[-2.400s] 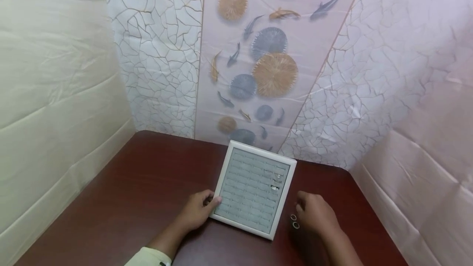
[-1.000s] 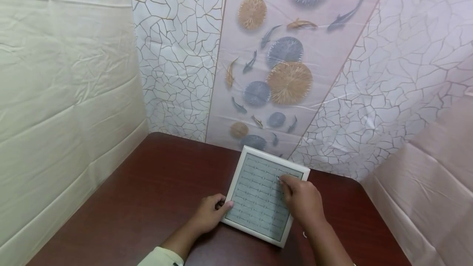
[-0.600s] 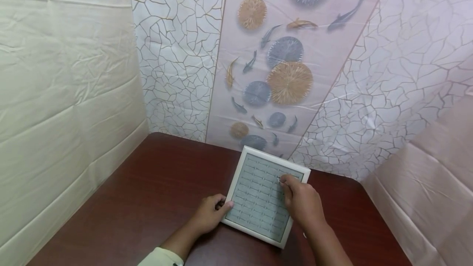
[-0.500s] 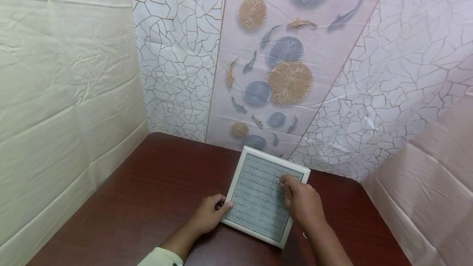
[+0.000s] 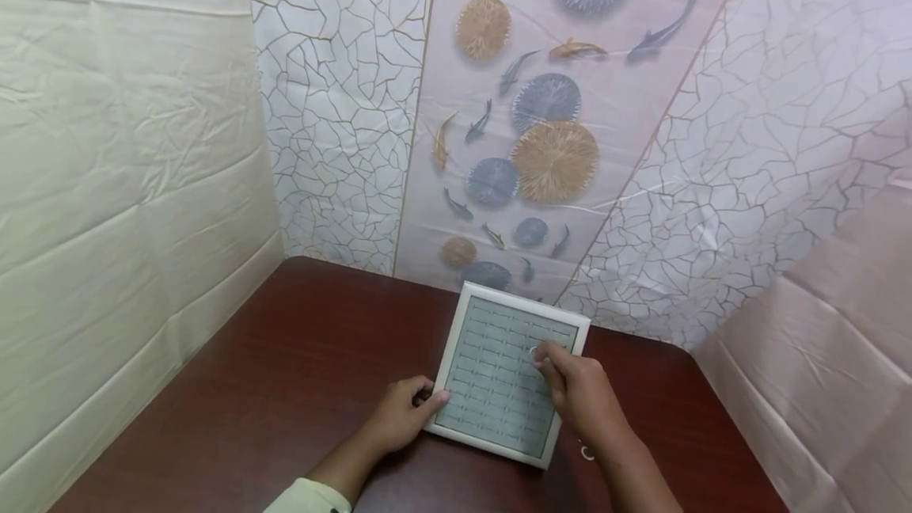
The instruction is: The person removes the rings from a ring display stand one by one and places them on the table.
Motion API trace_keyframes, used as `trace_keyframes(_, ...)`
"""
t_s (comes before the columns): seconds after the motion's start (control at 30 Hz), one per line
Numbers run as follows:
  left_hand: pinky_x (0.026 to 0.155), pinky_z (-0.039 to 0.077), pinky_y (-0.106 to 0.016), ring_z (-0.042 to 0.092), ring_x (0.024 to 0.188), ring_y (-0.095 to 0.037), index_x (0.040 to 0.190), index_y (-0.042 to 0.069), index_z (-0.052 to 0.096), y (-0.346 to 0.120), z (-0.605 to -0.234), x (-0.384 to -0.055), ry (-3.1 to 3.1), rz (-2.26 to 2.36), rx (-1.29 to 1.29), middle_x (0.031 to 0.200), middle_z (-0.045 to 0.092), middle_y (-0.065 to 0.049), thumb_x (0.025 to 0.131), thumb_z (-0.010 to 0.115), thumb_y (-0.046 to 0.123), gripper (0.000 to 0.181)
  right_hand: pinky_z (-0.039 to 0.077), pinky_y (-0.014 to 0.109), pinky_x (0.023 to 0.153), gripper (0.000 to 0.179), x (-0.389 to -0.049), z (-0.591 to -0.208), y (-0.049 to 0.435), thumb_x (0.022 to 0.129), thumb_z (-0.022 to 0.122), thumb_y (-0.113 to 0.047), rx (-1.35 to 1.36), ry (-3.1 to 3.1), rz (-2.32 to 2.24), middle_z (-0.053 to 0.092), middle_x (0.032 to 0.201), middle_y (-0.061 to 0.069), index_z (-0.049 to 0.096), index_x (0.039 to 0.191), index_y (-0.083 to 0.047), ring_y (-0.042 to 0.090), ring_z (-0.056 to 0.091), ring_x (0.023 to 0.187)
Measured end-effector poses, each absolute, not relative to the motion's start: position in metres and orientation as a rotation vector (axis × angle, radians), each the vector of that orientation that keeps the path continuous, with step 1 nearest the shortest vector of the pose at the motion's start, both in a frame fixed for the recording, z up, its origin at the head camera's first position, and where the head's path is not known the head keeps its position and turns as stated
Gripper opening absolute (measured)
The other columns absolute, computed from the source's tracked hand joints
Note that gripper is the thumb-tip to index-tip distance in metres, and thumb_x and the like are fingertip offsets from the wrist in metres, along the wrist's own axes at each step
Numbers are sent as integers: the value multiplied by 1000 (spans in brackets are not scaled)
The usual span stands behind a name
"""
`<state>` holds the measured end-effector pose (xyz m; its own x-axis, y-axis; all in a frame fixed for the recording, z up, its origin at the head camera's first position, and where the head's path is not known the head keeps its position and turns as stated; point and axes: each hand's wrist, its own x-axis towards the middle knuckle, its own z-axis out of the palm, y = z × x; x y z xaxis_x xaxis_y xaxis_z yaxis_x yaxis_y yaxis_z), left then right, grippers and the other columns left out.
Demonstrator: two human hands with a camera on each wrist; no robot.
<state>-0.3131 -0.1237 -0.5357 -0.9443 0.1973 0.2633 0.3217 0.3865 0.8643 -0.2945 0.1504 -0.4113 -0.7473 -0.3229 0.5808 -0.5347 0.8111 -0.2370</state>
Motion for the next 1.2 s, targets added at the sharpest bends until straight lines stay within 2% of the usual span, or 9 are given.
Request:
trace_keyframes(0.07, 66, 47, -21, 58, 72, -4, 98, 11, 69, -123, -537, -313, -2521, -1608, -480, 82, 68, 3, 95, 62, 48, 37, 41, 19, 51, 14, -293, -412, 152, 91, 70, -9, 624, -2465, 520, 70, 74, -2, 65, 95, -21, -2, 43, 52)
trace_keyframes(0.17, 65, 46, -21, 57, 71, -3, 98, 11, 69, -121, -539, -313, -2532, -1590, -490, 80, 67, 4, 94, 62, 49, 38, 41, 20, 53, 15, -290, -413, 156, 88, 74, -9, 604, -2430, 485, 69, 71, -4, 67, 94, -21, -2, 44, 53)
trace_keyframes(0.37, 65, 46, -21, 56, 71, -3, 96, 12, 69, -119, -541, -314, -2529, -1592, -488, 80, 66, 4, 94, 62, 48, 37, 35, 21, 51, 19, -283, -413, 170, 80, 81, -10, 609, -2281, 417, 54, 56, -12, 68, 89, -21, -2, 36, 52)
trace_keyframes(0.57, 67, 47, -21, 57, 72, -3, 98, 12, 69, -119, -541, -314, -2531, -1598, -499, 82, 68, 4, 95, 61, 49, 38, 32, 20, 49, 23, -276, -416, 191, 77, 83, -6, 595, -2217, 390, 42, 53, -18, 68, 88, -20, -3, 30, 51)
trace_keyframes(0.7, 67, 47, -21, 57, 73, -4, 98, 12, 68, -121, -542, -315, -2535, -1586, -492, 83, 68, 4, 95, 61, 50, 39, 30, 16, 49, 24, -271, -422, 206, 76, 83, -6, 588, -2233, 408, 53, 57, -17, 68, 88, -20, -6, 28, 50)
trace_keyframes(0.87, 67, 47, -22, 58, 75, -5, 98, 12, 68, -123, -539, -316, -2552, -1580, -483, 84, 68, 3, 95, 60, 52, 41, 31, 10, 51, 23, -266, -430, 223, 76, 83, -1, 591, -2283, 469, 72, 73, -7, 72, 86, -18, -8, 33, 51)
trace_keyframes(1.03, 67, 48, -23, 59, 76, -7, 99, 11, 68, -123, -536, -314, -2554, -1595, -466, 84, 68, 2, 95, 61, 49, 39, 31, 12, 48, 27, -261, -439, 237, 74, 81, 3, 552, -2413, 487, 73, 75, -8, 74, 80, -22, -9, 32, 51)
trace_keyframes(1.2, 68, 48, -23, 60, 76, -7, 100, 12, 68, -122, -535, -314, -2558, -1612, -446, 84, 69, 2, 95, 62, 49, 38, 32, 18, 46, 35, -259, -447, 249, 75, 73, 6, 445, -2664, 520, 72, 76, -11, 73, 76, -28, -6, 33, 50)
